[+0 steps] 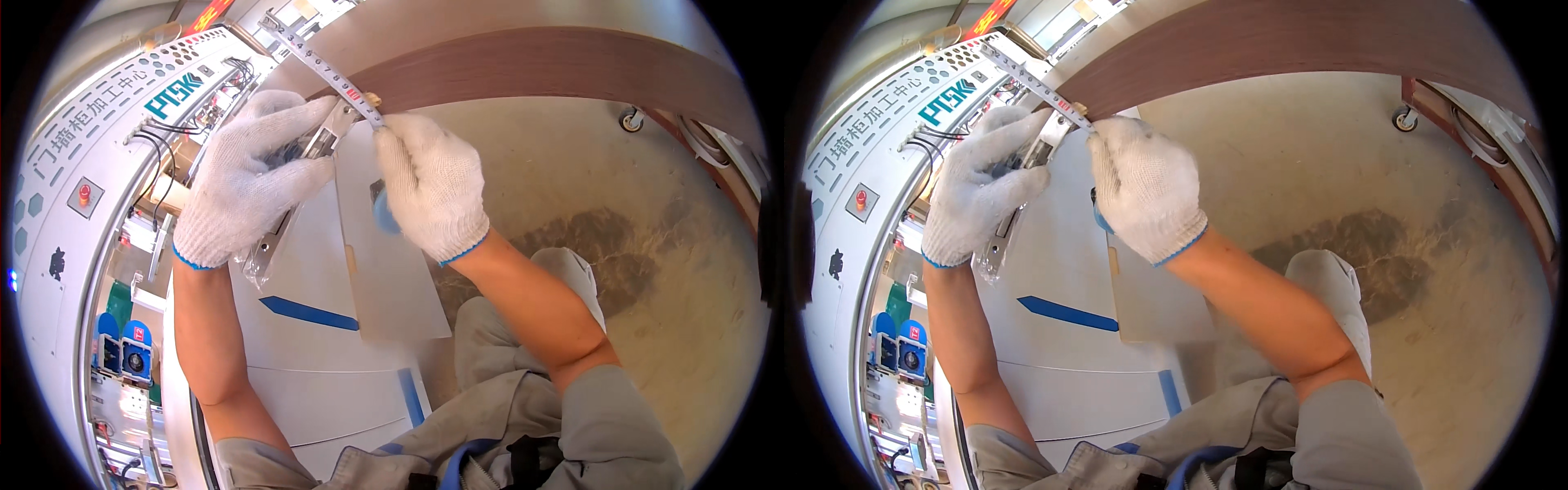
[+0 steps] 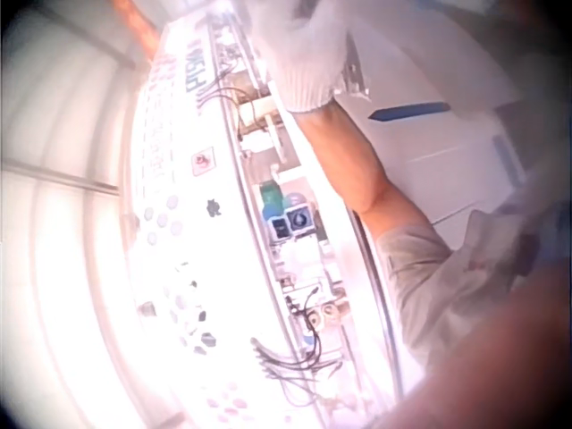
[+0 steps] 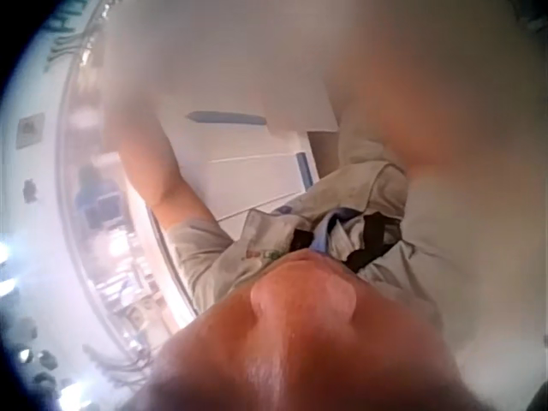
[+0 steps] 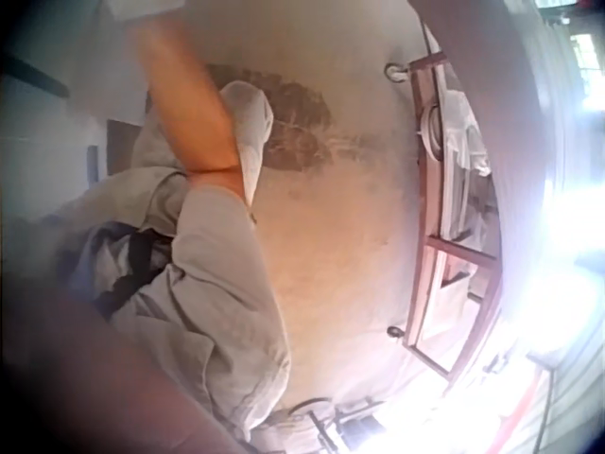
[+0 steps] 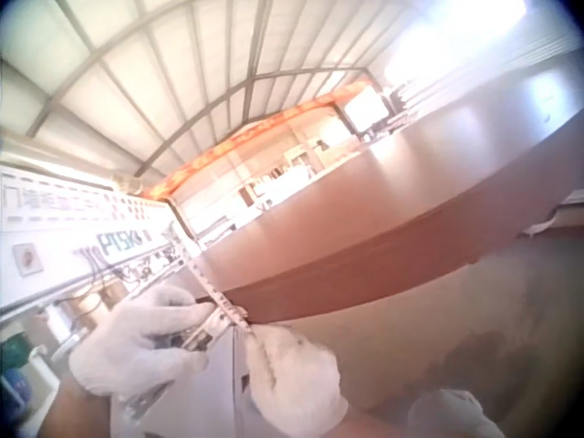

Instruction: The person measures a wooden board with a tape measure, retrieves and unboxes hardware from a cardboard box, and measures the hardware with the tape measure before holding it against the board.

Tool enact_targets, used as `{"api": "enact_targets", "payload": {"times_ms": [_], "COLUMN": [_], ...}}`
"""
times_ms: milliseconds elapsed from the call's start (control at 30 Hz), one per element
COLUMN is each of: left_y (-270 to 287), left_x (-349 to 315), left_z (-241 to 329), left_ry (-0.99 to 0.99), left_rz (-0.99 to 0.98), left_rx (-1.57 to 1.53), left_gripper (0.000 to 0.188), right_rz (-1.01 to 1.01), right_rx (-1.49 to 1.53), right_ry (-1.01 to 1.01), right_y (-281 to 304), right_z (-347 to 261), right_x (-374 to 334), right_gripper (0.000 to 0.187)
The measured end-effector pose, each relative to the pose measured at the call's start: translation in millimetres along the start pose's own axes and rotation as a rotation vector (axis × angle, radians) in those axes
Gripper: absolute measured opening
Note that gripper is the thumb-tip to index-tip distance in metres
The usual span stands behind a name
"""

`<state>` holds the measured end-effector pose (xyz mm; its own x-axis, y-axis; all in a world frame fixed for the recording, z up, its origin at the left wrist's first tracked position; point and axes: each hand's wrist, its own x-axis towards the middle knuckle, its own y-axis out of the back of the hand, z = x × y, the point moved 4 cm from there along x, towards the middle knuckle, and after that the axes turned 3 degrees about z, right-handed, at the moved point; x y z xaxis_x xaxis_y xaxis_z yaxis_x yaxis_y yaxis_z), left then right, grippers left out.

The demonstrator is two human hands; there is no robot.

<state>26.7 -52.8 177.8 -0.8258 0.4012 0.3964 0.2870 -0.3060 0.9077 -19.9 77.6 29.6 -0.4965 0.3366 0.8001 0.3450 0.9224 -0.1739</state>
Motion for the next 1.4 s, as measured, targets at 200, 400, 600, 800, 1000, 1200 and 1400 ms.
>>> {"api": "enact_targets", "payload": {"times_ms": [200,400,600,800,1000,1200,1400], "left_y": [2,0,5,5,4,3,2], "left_x": [5,5,6,5,3,3,3], "left_z": [2,-4,-6,-8,-10,-10,-9], "left_ry": [0.0,-0.034,-0.148,-0.089,-0.095,-0.096,-0.056], "left_rz": [-0.049,-0.046,0.002,-0.043,-0.037,-0.032,-0.07], "left_rx": [0.009,-0.009,0.055,-0.003,-0.02,-0.055,-0.052], "left_gripper": [0.056,0.056,0.049,0.049,0.049,0.049,0.051], "right_rz": [0.131,0.21,0.207,0.194,0.046,-0.098,-0.099], "right_rx": [0.078,0.058,0.081,-0.1,-0.127,-0.048,-0.025], "right_ry": [-0.054,-0.197,-0.268,-0.068,-0.201,-0.428,-0.411], "right_y": [-10,-22,-19,-6,14,28,29], "right_z": [2,-8,-15,-20,8,12,22], "right_x": [-3,-6,-5,-10,-53,-72,-92], "right_gripper": [0.012,0.015,0.016,0.015,0.012,0.02,0.022]}}
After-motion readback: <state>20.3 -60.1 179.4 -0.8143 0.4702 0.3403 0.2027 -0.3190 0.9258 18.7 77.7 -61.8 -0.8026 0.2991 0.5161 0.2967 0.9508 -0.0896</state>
